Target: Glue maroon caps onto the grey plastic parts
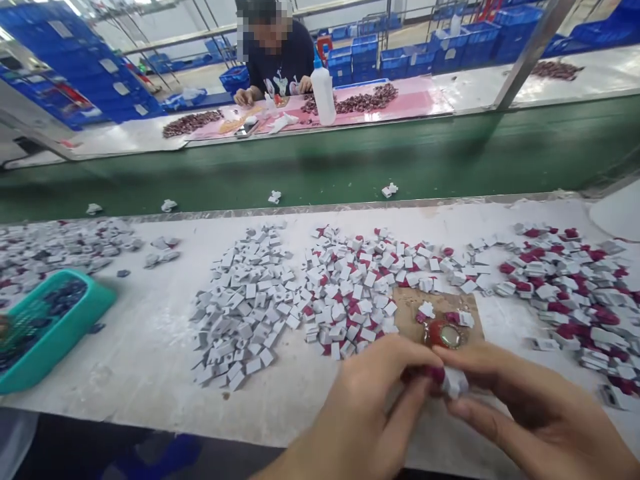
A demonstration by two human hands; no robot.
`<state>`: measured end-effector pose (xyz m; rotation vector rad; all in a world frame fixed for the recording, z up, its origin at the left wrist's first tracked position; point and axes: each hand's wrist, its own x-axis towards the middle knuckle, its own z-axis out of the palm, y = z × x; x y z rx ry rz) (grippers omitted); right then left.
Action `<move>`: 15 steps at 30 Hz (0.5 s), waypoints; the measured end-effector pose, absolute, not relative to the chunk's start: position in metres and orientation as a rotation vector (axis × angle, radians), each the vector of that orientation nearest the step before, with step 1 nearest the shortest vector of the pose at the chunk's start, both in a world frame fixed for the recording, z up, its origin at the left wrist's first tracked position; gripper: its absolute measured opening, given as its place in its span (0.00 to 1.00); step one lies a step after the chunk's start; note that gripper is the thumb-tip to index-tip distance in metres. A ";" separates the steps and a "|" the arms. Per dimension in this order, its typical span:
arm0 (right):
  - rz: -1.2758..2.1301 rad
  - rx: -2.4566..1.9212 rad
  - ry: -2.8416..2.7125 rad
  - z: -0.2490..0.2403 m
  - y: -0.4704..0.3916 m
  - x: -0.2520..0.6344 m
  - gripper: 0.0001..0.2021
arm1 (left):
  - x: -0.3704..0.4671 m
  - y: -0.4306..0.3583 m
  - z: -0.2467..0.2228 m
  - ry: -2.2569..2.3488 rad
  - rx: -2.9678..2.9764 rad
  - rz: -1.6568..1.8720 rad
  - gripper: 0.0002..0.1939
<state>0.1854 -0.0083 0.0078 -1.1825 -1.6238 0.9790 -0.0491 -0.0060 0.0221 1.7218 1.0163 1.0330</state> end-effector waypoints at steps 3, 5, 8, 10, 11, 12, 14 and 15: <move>1.012 -1.079 -1.711 -0.007 -0.024 0.203 0.17 | -0.074 -0.025 0.015 1.184 1.759 1.080 0.17; 0.966 -1.149 -1.719 -0.019 -0.034 0.222 0.14 | -0.101 -0.030 0.011 1.536 1.864 1.060 0.17; 0.899 -1.379 -1.623 -0.038 -0.049 0.251 0.15 | -0.146 -0.031 -0.001 2.032 2.166 0.828 0.13; 0.942 -1.489 -1.536 -0.046 -0.057 0.264 0.18 | -0.168 -0.030 -0.011 2.136 2.305 0.674 0.11; 0.975 -1.516 -1.494 -0.049 -0.060 0.267 0.20 | -0.174 -0.029 -0.016 2.150 2.321 0.632 0.11; 1.008 -1.528 -1.451 -0.049 -0.062 0.267 0.20 | -0.178 -0.029 -0.020 2.158 2.317 0.609 0.11; 1.061 -1.513 -1.380 -0.045 -0.062 0.262 0.20 | -0.176 -0.026 -0.025 2.172 2.300 0.598 0.11; 1.061 -1.499 -1.341 -0.040 -0.060 0.257 0.19 | -0.173 -0.025 -0.026 2.179 2.296 0.608 0.09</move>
